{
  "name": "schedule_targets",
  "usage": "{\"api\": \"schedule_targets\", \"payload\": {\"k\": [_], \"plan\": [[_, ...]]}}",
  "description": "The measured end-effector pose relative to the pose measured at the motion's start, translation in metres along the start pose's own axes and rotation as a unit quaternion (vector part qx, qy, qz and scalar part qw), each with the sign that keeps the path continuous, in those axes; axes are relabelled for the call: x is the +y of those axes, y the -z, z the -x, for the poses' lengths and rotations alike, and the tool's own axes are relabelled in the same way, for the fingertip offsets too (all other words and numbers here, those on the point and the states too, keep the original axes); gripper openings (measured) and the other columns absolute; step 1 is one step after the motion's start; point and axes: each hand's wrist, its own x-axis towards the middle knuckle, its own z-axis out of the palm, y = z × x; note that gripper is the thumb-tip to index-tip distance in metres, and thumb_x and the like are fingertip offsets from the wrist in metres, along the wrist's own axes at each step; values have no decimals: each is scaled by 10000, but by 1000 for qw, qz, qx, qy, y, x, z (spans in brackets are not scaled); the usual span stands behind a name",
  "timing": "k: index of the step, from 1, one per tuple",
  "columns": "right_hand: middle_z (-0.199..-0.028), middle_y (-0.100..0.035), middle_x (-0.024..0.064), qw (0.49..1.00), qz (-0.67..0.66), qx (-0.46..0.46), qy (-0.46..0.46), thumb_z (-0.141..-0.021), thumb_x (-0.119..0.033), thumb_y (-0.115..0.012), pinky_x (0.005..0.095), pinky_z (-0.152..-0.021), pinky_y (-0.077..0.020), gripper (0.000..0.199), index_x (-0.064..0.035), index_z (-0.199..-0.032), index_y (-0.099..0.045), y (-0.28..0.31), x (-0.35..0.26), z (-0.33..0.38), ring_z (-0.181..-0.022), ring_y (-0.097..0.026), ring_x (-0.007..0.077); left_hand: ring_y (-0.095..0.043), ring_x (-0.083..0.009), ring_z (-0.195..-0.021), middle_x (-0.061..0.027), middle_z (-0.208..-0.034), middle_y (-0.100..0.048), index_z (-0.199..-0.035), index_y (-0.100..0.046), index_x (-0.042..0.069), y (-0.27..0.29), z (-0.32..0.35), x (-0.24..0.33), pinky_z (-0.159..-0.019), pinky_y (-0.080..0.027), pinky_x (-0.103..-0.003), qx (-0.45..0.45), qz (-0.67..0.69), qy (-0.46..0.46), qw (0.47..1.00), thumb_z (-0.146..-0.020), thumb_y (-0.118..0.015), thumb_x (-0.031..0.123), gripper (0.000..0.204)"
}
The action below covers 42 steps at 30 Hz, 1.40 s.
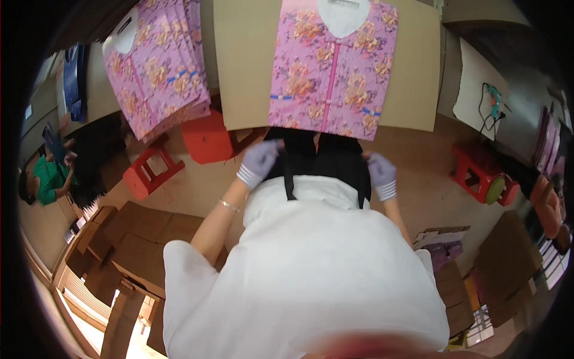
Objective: The person folds a stack of pink floral-patterned garments on a table. They pick up each garment, fold it in half, smooth it out, and place it on a growing pile. The process is repeated for multiple items throughout the clip.
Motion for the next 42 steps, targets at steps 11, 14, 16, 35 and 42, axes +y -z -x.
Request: {"api": "schedule_targets", "payload": {"k": [11,14,16,35,42], "plan": [[-1005,-656,129,965,-167,4,-203,-912,-18,-554,307,-675,-582,388,20,-1290,-473,-24,-37,-65,-876,-663,182,-619,-251,-1104,-183,-1189,-634,-1287,-520,-10,4,-100,15,-941,-480,-308,245,122,91,957,-804,-600,10,490],[-1193,-575,138,951,-297,-35,-79,-899,22,-565,330,-709,-615,422,51,-1302,-444,-51,-71,-62,-944,-636,195,-585,-195,-1147,-122,-1250,-609,-1271,-556,-15,66,-55,85,-968,-470,-294,303,-38,27,952,-818,-540,-108,463],[-1192,-570,117,935,-340,-99,-32,-897,16,-566,330,-762,-605,431,35,-1310,-444,-91,-140,-74,-963,-624,180,-634,-186,-1067,-117,-1159,-669,-1231,-595,-8,119,-32,65,-932,-487,-288,415,-79,-46,905,-830,-551,-52,406],[-1313,-551,197,872,421,225,-105,-886,-363,-560,433,-1003,-441,503,-41,-1271,-528,150,17,-247,-1181,-545,382,-555,-394,-1121,-219,-1174,-614,-1045,-645,-12,161,-104,7,-1026,-407,-454,312,-412,-72,853,-786,-551,98,297],[-1380,-490,235,879,435,140,-138,-900,-452,-547,454,-1064,-380,639,14,-1333,-489,131,25,-239,-1272,-471,386,-159,-348,-1456,-206,-1525,-269,-1260,-543,-71,-30,-103,55,-1164,-141,-554,-10,-501,84,861,-810,-636,390,650]]}}
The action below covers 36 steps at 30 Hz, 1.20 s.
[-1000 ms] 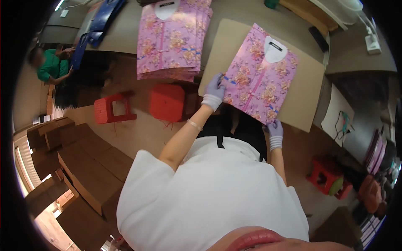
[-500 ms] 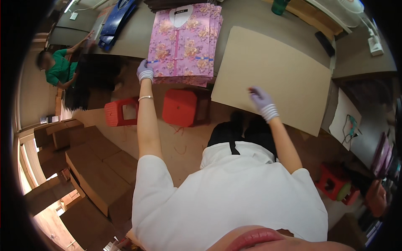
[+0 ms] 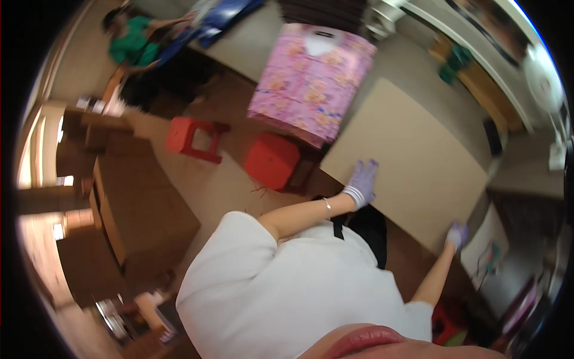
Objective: The person folds a stack of pink floral-patterned garments on a table. They pick up each garment, fold it in half, smooth it out, and place it on a growing pile. The process is repeated for multiple items throughout the clip.
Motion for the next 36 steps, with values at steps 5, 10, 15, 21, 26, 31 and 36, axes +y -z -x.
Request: {"api": "schedule_targets", "payload": {"k": [5,10,15,21,26,31,36], "plan": [[-1351,-527,152,990,115,79,-26,-869,-464,-588,502,-964,-457,564,-92,-1290,-533,9,-14,-6,-1239,-505,323,-141,-386,-1449,-201,-1526,-269,-1171,-637,38,23,-5,-17,-1136,-153,-612,-39,-26,-42,998,-830,-604,373,478],[-1208,-613,191,988,52,-31,-140,-863,-477,-612,533,-888,-499,536,-63,-1203,-597,15,8,-32,-1058,-612,406,-134,-415,-1442,-194,-1531,-261,-1221,-635,189,3,0,-26,-1111,-163,-653,-14,14,-27,999,-807,-623,346,443],[-1156,-615,177,985,148,46,-80,-858,-438,-622,506,-839,-516,490,-53,-1160,-602,33,-11,-3,-1053,-610,378,-151,-423,-1434,-183,-1540,-248,-1287,-594,224,-15,10,-27,-1095,-187,-662,12,38,-12,999,-796,-630,336,504],[-1031,-627,185,964,167,196,61,-816,-270,-602,437,-752,-514,316,-13,-996,-633,15,23,2,-914,-614,313,-299,-418,-1378,-186,-1488,-352,-1158,-644,189,15,-10,-32,-1005,-309,-666,-3,-3,-69,998,-761,-614,241,402],[-1001,-654,188,976,109,180,52,-780,-250,-617,430,-868,-494,259,-56,-940,-681,65,-68,27,-985,-621,338,-206,-435,-1422,-171,-1565,-211,-1322,-555,260,-8,-11,-59,-1078,-213,-669,-19,15,-44,999,-792,-614,244,534],[-1076,-667,205,989,-123,42,-68,-825,-239,-592,450,-865,-505,367,-104,-1164,-628,119,-97,70,-1009,-630,388,-180,-426,-1436,-141,-1576,-199,-1332,-543,295,-20,-13,-52,-1087,-184,-678,-16,15,-59,998,-790,-619,242,550],[-1039,-695,120,918,-320,156,174,-919,-63,-566,286,-810,-489,343,-29,-1260,-581,187,-27,111,-943,-641,151,-245,-399,-1420,-167,-1540,-278,-1362,-508,152,-9,-34,-71,-1139,-243,-533,67,265,25,962,-814,-629,258,571]]}}
